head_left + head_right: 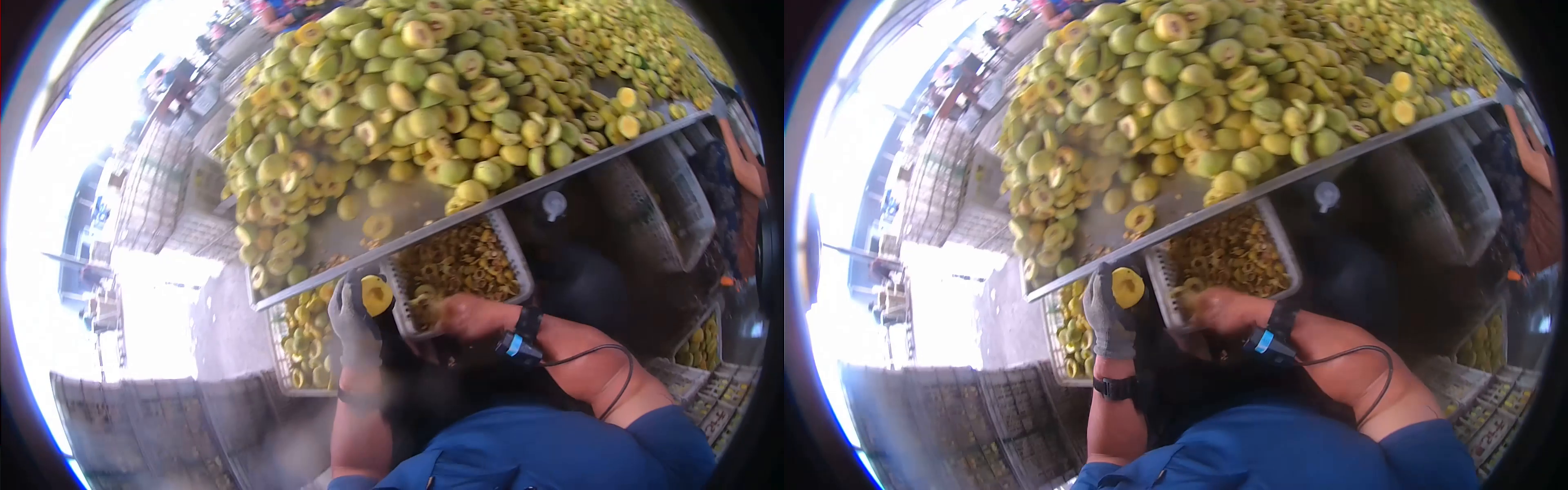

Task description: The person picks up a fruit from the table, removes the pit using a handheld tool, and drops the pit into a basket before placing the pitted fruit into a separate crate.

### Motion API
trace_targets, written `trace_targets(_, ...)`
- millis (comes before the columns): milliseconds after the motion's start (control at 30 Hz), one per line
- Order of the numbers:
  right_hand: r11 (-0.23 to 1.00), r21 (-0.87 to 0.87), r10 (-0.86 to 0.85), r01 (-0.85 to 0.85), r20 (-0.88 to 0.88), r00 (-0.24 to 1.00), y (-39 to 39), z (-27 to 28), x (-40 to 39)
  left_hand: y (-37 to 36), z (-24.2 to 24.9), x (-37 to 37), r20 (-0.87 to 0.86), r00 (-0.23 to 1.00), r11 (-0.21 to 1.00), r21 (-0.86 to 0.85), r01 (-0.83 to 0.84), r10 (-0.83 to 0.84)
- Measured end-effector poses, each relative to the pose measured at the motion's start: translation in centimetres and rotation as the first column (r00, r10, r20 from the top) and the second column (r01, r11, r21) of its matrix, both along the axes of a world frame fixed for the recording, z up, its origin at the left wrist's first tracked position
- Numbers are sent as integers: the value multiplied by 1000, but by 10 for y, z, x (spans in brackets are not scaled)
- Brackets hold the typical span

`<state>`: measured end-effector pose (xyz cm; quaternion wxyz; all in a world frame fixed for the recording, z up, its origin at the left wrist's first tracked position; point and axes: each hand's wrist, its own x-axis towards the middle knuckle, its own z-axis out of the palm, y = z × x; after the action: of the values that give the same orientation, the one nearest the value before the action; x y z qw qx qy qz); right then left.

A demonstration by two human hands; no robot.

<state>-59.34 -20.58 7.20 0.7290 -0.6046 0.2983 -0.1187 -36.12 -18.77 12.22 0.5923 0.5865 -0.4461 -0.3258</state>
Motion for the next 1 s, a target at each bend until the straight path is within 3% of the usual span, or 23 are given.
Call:
trace_targets(33, 926, -355, -238, 130, -280, 930, 3, -32, 8, 6, 5, 17, 59, 998, 1000, 27, -13, 12)
trace_targets(100, 988, -41, -155, 152, -422, 893, 0, -24, 3, 25, 18, 55, -149, 986, 996, 36, -76, 81)
trace_targets(133, 986, -117, -159, 122, -393, 906, 1, -20, 3, 38, 22, 71, -257, 959, 993, 46, -112, 120)
trace_targets(167, 978, -187, -159, 95, -367, 917, 5, -18, 4, 50, 21, 91, -223, 954, 977, -26, -213, 202)
trace_targets(267, 950, -258, -275, 177, -421, 864, 11, -8, 5, 102, -30, 190, 44, 880, 865, 166, -473, 473)
trace_targets(300, 922, -354, -303, 157, -408, 861, 13, -17, 5, 118, -47, 219, 15, 839, 815, 230, -532, 544)
trace_targets(367, 921, -375, -280, 110, -435, 856, 16, -13, 8, 154, -81, 271, -24, 737, 692, 368, -621, 675)
trace_targets(467, 920, -385, -246, 69, -434, 867, 18, -9, 13, 192, -117, 325, -32, 753, 700, 397, -594, 657)
trace_targets(500, 920, -387, -239, 63, -426, 872, 18, -9, 14, 204, -141, 359, 150, 770, 671, 407, -620, 620)
trace_targets(600, 922, -378, -235, 91, -357, 904, 16, -9, 15, 172, -122, 351, -5, 657, 646, 188, -740, 754)
trace_targets(700, 911, -402, -248, 97, -342, 906, 16, -9, 19, 105, -55, 292, 242, 690, 697, 70, -713, 682)
trace_targets(767, 904, -408, -266, 130, -296, 917, 18, -18, 17, 47, -6, 230, 177, 785, 802, -62, -594, 594)
trace_targets(867, 916, -383, -229, 117, -261, 938, 14, -14, 16, -20, 33, 159, 291, 908, 951, -26, -307, 301)
trace_targets(933, 910, -401, -231, 106, -278, 932, 11, -5, 15, -60, 48, 115, 326, 935, 973, 134, -188, 136)
trace_targets(1000, 906, -410, -230, 101, -278, 933, 10, 1, 17, -96, 29, 100, 726, 684, 969, 213, -125, -72)
